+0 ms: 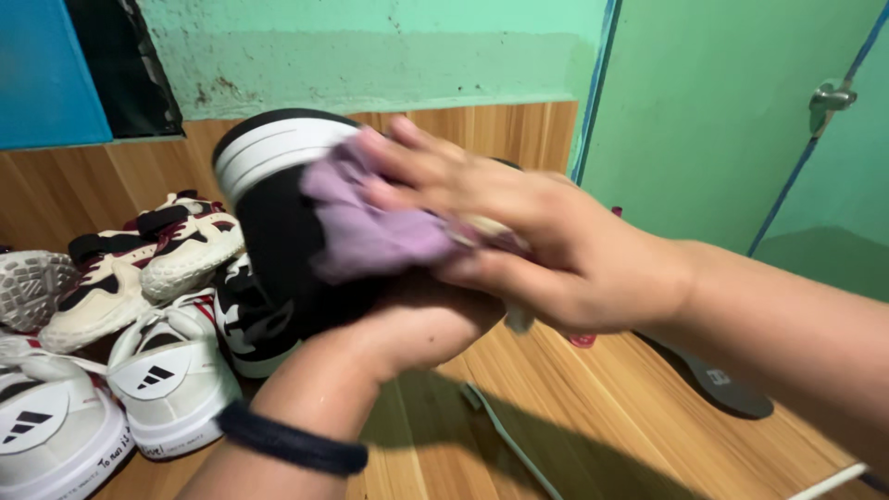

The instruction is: The person wipes a black and white sneaker with a purple cloth, then uses a toothbrush to scrub the sole and side panels. The shoe is rotated to clean multiple surfaces while other shoes remain on the table.

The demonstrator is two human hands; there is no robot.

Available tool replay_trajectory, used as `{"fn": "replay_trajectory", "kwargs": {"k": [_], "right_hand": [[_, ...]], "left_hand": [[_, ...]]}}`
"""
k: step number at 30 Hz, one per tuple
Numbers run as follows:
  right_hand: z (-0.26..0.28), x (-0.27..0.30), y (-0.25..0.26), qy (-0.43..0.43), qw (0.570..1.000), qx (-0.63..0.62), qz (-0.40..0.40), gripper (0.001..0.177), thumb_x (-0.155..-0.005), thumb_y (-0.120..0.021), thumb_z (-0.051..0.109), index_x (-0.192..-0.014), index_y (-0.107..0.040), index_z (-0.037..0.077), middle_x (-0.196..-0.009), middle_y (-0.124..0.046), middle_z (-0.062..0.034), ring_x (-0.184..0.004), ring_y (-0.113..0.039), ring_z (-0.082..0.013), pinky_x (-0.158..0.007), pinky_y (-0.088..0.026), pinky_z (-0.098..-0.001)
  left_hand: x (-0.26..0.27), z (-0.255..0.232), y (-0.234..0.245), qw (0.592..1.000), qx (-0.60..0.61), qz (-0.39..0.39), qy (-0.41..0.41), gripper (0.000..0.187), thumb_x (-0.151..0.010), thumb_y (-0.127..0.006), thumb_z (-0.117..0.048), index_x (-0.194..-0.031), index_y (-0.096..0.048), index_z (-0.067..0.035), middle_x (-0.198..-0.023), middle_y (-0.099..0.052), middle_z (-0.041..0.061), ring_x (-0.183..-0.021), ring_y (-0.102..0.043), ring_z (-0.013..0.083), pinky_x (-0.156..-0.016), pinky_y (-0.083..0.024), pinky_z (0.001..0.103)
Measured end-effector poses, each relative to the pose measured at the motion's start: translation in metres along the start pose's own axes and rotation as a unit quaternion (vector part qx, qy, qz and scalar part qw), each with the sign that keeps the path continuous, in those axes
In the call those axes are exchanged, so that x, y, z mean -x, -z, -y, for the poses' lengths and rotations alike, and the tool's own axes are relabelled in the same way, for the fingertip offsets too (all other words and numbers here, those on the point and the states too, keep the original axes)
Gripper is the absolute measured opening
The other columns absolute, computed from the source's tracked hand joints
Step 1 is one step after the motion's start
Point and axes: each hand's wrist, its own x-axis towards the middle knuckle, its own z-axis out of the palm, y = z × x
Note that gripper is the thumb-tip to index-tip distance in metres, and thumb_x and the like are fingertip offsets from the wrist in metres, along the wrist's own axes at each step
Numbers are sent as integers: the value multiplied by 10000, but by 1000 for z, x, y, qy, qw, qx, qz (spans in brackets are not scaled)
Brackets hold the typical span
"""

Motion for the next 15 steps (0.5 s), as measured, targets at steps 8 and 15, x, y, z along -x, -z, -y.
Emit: {"fn": "replay_trajectory", "kwargs": {"k": [8, 15], "right_hand": [[-46, 27, 12, -92, 988, 114, -52, 571, -921, -504, -26, -1482, -520, 79, -1639, -394, -166, -1535, -311, -336, -1163, -320, -489], [-24, -24, 7, -90, 990, -94, -62, 417, -1101, -462, 246, -1472, -484, 55, -1558, -509, -106, -1453, -499, -251, -1224, -389, -378]], "left_hand": [[11, -34, 45, 910, 95, -42, 401, 336, -827, -650, -291, -727, -737, 17, -574, -672, 70, -509, -655, 216, -477, -534, 382], [-22, -28, 30, 959, -9, 111, 259, 223, -802, -602, -210, -852, -746, -47, -703, -699, 68, -625, -689, 225, -562, -549, 390]]}}
